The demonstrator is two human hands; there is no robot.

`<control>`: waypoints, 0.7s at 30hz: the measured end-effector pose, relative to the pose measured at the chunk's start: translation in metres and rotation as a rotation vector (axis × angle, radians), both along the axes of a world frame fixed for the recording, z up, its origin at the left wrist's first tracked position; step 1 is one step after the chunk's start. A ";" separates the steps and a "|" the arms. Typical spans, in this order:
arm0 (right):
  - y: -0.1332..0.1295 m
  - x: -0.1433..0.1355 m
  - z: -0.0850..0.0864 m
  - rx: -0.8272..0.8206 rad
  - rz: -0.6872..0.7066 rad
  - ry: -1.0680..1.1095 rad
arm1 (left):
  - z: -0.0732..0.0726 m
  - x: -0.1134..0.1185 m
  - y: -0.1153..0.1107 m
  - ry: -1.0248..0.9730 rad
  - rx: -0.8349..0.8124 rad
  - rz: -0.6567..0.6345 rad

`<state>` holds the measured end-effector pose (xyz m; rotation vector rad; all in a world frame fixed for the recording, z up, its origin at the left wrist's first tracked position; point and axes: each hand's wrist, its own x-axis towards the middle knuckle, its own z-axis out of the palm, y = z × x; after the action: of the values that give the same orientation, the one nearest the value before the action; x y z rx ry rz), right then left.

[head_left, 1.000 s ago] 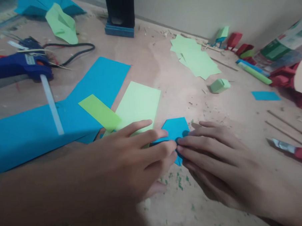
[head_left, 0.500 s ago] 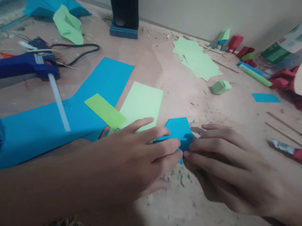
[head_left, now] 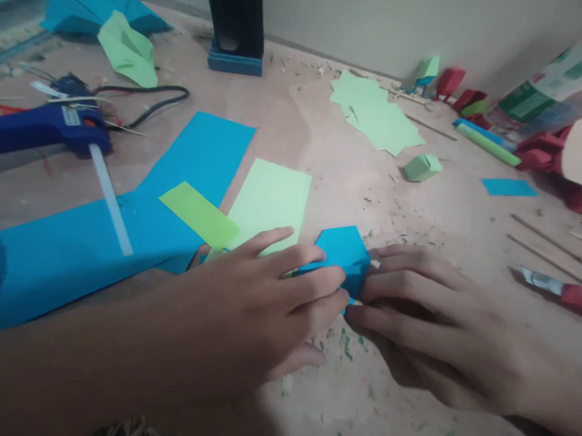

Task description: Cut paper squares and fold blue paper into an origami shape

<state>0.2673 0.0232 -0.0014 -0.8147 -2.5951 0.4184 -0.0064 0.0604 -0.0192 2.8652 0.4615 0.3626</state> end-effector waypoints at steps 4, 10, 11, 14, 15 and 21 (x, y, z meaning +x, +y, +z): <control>-0.001 0.002 -0.004 0.025 -0.111 0.008 | -0.001 0.000 0.002 0.002 0.029 -0.019; 0.000 0.003 -0.002 0.064 -0.213 0.004 | -0.002 0.000 0.002 0.010 0.033 -0.015; 0.000 0.003 -0.001 0.064 -0.231 0.002 | -0.002 0.000 0.001 0.008 0.032 -0.015; 0.000 0.002 -0.001 0.076 -0.319 -0.019 | -0.002 0.000 0.001 0.009 0.025 -0.013; 0.000 0.002 -0.001 0.084 -0.354 -0.032 | -0.002 0.000 0.001 0.004 0.022 -0.011; 0.002 0.004 -0.002 0.107 -0.476 -0.069 | 0.001 -0.001 0.002 -0.081 0.067 -0.023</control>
<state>0.2709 0.0255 -0.0038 -1.3773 -2.3496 0.1122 -0.0077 0.0620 -0.0186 2.9041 0.4093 0.4972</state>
